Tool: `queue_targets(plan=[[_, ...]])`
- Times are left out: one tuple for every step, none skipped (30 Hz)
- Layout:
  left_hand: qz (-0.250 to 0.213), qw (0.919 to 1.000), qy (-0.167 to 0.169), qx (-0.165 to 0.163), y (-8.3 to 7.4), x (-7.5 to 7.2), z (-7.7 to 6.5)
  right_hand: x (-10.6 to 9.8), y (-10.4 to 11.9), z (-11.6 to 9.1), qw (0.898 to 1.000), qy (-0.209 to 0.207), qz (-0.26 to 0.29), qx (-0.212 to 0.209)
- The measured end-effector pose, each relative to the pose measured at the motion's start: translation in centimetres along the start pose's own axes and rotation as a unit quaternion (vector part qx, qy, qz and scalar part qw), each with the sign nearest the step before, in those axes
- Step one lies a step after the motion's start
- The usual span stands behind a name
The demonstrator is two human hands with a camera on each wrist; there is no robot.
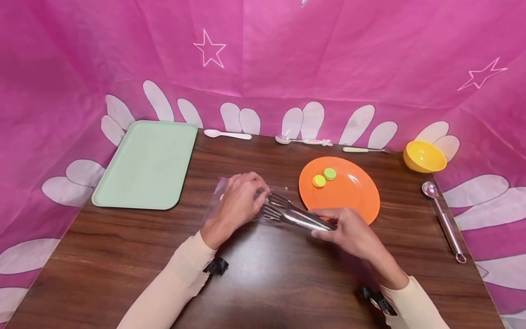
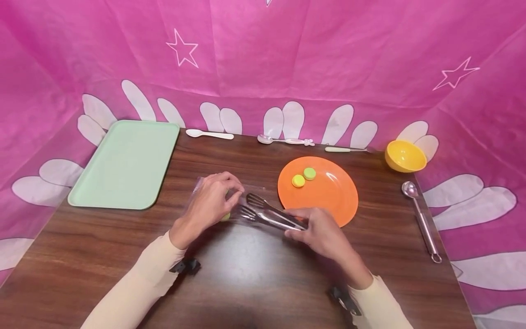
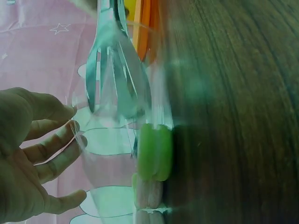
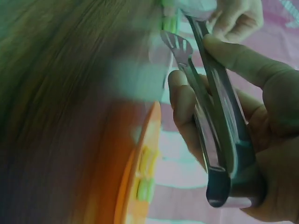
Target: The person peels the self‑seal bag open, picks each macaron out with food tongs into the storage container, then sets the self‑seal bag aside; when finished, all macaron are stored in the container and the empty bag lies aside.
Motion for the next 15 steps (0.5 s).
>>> queue_targets(plan=[[-0.001, 1.0, 0.004, 0.004, 0.0, 0.0, 0.0, 0.4, 0.1, 0.5, 1.0, 0.009, 0.002, -0.003], [-0.002, 0.9999, 0.008, 0.008, 0.0, 0.0, 0.0, 0.7, 0.3, 0.9, 1.0, 0.016, 0.004, -0.007], [-0.003, 0.9999, 0.012, 0.01, 0.0, 0.0, 0.0, 1.0, 0.5, 1.4, 1.0, 0.023, 0.004, -0.013], [-0.006, 0.9998, 0.016, 0.012, 0.0, 0.0, 0.0, 1.2, 0.7, 1.8, 0.999, 0.029, 0.003, -0.018], [-0.007, 0.9997, 0.018, 0.013, 0.1, 0.1, 0.0, 1.5, 0.9, 2.2, 0.999, 0.034, 0.002, -0.024], [-0.008, 0.9997, 0.02, 0.013, 0.1, 0.1, -0.1, 1.7, 1.0, 2.5, 0.999, 0.038, 0.001, -0.03], [-0.009, 0.9996, 0.021, 0.014, 0.1, 0.1, -0.1, 1.9, 1.1, 2.8, 0.998, 0.041, 0.0, -0.036], [-0.01, 0.9996, 0.022, 0.014, 0.2, 0.1, -0.1, 2.0, 1.3, 3.1, 0.998, 0.044, -0.001, -0.043], [-0.011, 0.9996, 0.023, 0.014, 0.2, 0.1, -0.1, 2.2, 1.4, 3.4, 0.998, 0.047, -0.002, -0.052], [-0.012, 0.9996, 0.023, 0.014, 0.2, 0.1, -0.1, 2.3, 1.5, 3.5, 0.997, 0.048, -0.002, -0.058], [-0.013, 0.9996, 0.023, 0.014, 0.3, 0.1, -0.1, 2.4, 1.5, 3.7, 0.997, 0.051, -0.002, -0.064], [-0.014, 0.9995, 0.024, 0.013, 0.3, 0.1, 0.0, 2.5, 1.6, 3.8, 0.996, 0.051, -0.002, -0.069], [-0.015, 0.9995, 0.025, 0.013, 0.3, 0.1, 0.0, 2.6, 1.6, 3.8, 0.996, 0.052, -0.001, -0.074], [-0.017, 0.9994, 0.026, 0.012, 0.3, 0.1, 0.0, 2.6, 1.7, 3.8, 0.996, 0.051, 0.002, -0.076], [-0.018, 0.9994, 0.027, 0.012, 0.3, 0.1, 0.0, 2.7, 1.7, 3.8, 0.996, 0.049, 0.005, -0.077]])
Point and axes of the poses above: each hand's wrist, its own z-axis towards the middle knuckle, its own x-axis out of the palm, y = z × x, the point moved 2 cm from there along z, towards the middle knuckle, and after that the axes turned 1 degree about z, right-handed, at the moved point
